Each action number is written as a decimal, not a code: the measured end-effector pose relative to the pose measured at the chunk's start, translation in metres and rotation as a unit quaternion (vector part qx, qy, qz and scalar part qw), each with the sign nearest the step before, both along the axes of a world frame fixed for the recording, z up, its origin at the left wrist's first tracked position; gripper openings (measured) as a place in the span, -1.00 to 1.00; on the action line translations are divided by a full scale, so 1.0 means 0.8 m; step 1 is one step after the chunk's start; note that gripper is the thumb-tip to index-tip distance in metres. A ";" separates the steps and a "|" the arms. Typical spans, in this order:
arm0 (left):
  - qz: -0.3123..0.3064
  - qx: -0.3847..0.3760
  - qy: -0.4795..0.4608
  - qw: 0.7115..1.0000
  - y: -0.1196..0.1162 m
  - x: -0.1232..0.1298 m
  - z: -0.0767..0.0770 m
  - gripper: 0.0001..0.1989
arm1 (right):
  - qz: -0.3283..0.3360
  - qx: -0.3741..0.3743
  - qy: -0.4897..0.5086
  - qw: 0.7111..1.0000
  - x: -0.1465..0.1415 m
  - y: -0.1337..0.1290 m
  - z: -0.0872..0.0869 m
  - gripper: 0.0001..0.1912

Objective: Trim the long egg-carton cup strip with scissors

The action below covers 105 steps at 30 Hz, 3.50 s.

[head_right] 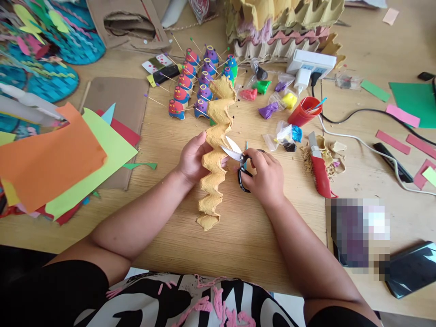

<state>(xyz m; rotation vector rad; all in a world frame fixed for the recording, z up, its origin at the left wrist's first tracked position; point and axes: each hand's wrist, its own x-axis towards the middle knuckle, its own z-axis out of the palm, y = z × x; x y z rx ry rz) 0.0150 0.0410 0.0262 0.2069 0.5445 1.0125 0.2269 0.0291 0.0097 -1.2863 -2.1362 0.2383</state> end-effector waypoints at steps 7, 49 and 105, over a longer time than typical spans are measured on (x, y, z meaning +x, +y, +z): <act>-0.002 -0.031 -0.002 1.000 0.000 -0.002 -0.006 -0.53 | -0.008 0.021 -0.028 0.999 0.002 0.001 0.000 -0.73; 0.030 -0.032 -0.027 0.999 0.001 0.005 0.001 -0.56 | -0.036 0.003 -0.068 0.997 -0.003 -0.008 0.013 -0.74; 0.087 -0.023 0.057 0.994 0.002 0.005 0.013 -0.71 | -0.029 -0.110 0.021 0.993 -0.009 -0.005 0.010 -0.64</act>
